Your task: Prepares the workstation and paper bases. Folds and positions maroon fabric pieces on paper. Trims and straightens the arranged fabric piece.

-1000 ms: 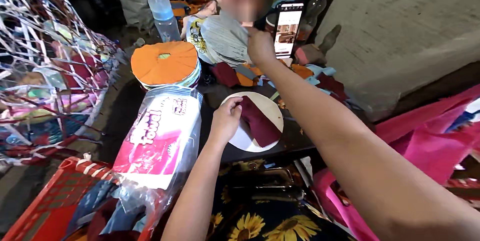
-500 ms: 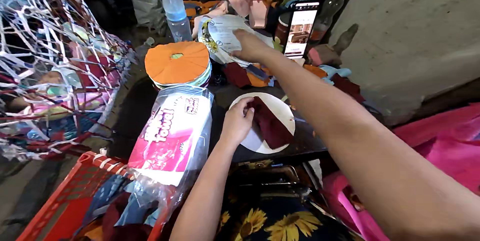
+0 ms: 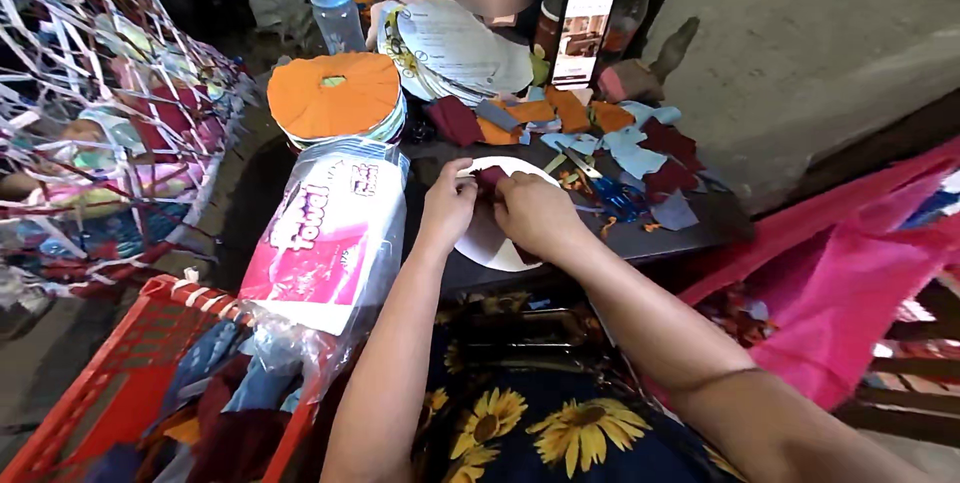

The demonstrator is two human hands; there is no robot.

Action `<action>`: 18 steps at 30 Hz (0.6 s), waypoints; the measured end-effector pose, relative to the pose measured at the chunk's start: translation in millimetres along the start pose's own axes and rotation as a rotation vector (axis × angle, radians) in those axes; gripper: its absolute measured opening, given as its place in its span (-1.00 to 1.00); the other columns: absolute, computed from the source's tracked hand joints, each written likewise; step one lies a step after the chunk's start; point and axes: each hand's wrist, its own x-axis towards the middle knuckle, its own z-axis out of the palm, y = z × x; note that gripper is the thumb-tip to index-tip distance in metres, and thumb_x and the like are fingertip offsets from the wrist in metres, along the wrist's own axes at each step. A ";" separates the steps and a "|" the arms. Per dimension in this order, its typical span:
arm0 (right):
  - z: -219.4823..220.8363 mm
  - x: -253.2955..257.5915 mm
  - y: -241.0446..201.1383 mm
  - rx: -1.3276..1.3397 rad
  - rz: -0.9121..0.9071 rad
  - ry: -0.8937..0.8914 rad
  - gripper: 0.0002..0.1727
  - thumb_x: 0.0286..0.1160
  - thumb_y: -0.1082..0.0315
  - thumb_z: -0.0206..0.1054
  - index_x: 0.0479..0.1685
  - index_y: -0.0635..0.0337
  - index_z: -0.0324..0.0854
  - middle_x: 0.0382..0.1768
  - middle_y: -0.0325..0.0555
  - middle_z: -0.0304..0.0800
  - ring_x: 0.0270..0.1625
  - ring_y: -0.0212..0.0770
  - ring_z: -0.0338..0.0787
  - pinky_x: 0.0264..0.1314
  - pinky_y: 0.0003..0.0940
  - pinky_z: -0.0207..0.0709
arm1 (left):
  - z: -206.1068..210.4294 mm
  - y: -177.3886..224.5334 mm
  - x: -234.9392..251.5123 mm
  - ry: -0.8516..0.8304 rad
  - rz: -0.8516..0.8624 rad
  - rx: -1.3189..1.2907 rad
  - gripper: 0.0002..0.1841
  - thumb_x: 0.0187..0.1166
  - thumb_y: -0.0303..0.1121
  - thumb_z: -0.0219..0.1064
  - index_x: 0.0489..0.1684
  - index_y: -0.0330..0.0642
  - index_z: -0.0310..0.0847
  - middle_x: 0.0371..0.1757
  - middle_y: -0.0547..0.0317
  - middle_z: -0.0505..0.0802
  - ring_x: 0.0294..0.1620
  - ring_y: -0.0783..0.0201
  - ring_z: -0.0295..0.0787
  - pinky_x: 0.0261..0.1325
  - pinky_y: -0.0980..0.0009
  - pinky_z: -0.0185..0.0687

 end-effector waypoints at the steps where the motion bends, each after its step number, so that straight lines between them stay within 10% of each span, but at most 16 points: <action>1: -2.1 0.4 2.9 0.056 0.021 0.008 -0.79 0.60 0.41 0.30 -0.01 0.38 0.73 -0.03 0.28 0.77 0.11 0.31 0.78 0.04 0.31 0.61 | 0.1 -0.4 -0.3 0.002 -0.003 -0.019 -0.55 0.79 -0.44 0.09 0.64 -0.25 0.35 0.31 -0.20 0.78 0.27 0.04 0.77 0.38 0.05 0.59; 11: 8.2 -2.7 28.3 0.783 0.063 0.241 -0.82 0.68 0.38 0.29 0.02 0.31 0.69 -0.14 0.00 0.79 -0.20 -0.25 0.77 -0.08 -0.24 0.66 | 3.4 -0.7 -5.3 0.073 0.173 -0.027 -0.68 0.68 -0.28 0.34 0.05 -0.45 0.54 -0.09 -0.13 0.76 -0.14 0.13 0.80 0.03 0.14 0.75; 18: 15.0 -7.3 27.6 0.760 -0.030 0.323 -0.87 0.64 0.43 0.33 -0.06 0.29 0.76 -0.16 -0.08 0.85 -0.15 -0.41 0.81 0.00 -0.44 0.69 | 3.1 0.2 -7.8 -0.076 0.155 -0.027 -0.75 0.63 -0.31 0.38 -0.04 -0.37 0.65 -0.18 0.06 0.79 -0.16 0.34 0.74 0.05 0.30 0.69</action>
